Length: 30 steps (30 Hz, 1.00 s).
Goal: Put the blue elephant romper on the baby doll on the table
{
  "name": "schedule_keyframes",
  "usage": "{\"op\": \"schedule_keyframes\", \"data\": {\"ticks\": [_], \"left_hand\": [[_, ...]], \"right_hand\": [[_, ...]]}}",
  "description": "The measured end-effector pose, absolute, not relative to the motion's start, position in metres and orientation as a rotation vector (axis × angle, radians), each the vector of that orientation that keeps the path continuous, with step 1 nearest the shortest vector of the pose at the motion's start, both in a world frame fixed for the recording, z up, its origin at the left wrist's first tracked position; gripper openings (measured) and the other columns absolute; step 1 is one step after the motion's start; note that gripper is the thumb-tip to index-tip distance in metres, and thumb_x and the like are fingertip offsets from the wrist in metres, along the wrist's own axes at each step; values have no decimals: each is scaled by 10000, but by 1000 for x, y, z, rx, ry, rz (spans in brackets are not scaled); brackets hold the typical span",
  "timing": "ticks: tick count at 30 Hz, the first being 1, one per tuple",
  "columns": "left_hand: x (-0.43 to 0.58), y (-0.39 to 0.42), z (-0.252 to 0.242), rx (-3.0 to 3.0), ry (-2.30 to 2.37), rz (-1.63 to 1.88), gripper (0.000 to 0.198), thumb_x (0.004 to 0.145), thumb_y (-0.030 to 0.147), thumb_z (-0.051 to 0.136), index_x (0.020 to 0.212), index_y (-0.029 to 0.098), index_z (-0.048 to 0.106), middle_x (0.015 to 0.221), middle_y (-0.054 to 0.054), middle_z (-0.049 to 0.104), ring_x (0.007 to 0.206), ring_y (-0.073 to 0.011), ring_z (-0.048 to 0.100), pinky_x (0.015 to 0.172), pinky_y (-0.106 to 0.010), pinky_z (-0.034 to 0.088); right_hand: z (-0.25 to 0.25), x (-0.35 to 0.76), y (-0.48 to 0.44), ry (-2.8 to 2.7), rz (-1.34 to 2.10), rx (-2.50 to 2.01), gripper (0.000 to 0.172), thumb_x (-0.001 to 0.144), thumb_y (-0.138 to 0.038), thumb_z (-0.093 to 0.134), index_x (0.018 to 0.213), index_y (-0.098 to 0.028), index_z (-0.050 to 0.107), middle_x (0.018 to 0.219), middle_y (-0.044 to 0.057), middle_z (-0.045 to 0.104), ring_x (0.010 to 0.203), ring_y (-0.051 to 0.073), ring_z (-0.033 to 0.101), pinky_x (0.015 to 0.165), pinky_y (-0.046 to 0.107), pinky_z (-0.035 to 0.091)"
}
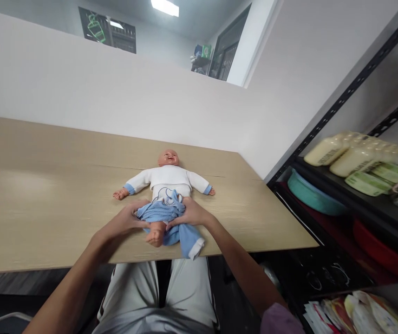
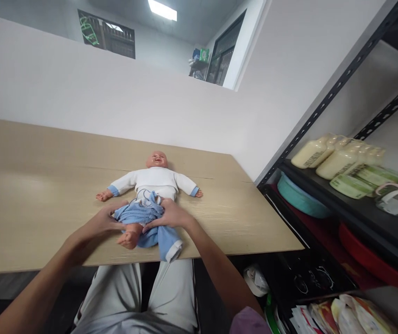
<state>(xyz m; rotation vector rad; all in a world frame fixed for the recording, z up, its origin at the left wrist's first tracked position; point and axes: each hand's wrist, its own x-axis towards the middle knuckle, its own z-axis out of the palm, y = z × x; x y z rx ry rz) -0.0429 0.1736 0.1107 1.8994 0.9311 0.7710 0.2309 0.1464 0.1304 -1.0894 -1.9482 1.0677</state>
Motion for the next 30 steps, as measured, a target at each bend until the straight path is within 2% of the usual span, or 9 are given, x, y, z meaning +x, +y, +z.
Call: {"op": "schedule_keyframes", "data": {"ticks": [2,5,8,11,16,20,23,27,30], "left_hand": [[-42,173,111,1833,899,775,741,622,676,913,1143,169,767,1096,-108,809,1065,-376,711,951,-445,604],[-38,171,114,1779,881,830,700,670,726,878,1086,171,786,1033,-101,817,1008,-360,726,952,-462,614],[-36,171,118,1771,900,968,651,747,767,799,1004,170,783,1045,-123,811,1010,-348,729,969,-462,614],[-37,174,120,1809,939,1105,659,838,818,663,959,178,767,1022,-117,800,1007,-326,711,969,-442,605],[-35,180,118,1790,1049,1157,667,921,848,512,811,206,656,840,-43,707,859,-252,629,876,-379,586],[-33,181,118,1849,1060,1031,613,976,788,478,985,208,678,1011,-55,716,997,-268,635,972,-384,553],[-30,174,131,2002,1054,991,555,1003,704,530,1233,213,642,1240,-87,695,1200,-295,621,1110,-425,490],[-10,162,159,2261,914,834,687,955,659,673,1476,232,539,1521,-140,585,1420,-341,532,1204,-472,422],[13,166,174,2358,755,497,791,846,686,783,1466,234,589,1478,-141,651,1383,-369,587,1154,-451,468]], "right_hand": [[129,234,152,-1848,1197,-1054,689,556,-545,1025,1073,-165,773,1085,68,800,1069,292,726,1025,457,586],[129,238,154,-1777,1212,-969,776,557,-512,1040,1198,-187,747,1218,79,787,1182,294,711,1130,468,527],[126,239,147,-1682,1190,-1025,737,733,-588,943,1316,-213,693,1322,93,745,1255,286,678,1139,451,511],[119,239,135,-1526,1138,-1095,578,921,-716,710,1220,-221,716,1198,80,750,1157,264,682,1077,419,526],[113,237,118,-1355,997,-1147,555,958,-772,604,962,-228,713,982,62,717,990,239,660,990,389,531],[124,239,100,-1433,1160,-1179,522,948,-688,701,1161,-214,748,1162,83,736,1107,249,661,1034,384,515],[132,247,88,-1577,1312,-1202,621,893,-610,817,1350,-207,696,1125,62,731,1011,225,665,964,365,534],[133,259,81,-1688,1279,-1299,566,819,-589,889,1187,-187,734,947,13,700,854,199,628,834,336,533],[130,263,81,-1658,1214,-1287,483,851,-592,853,1085,-193,713,1002,27,716,936,227,656,884,356,544]]}}
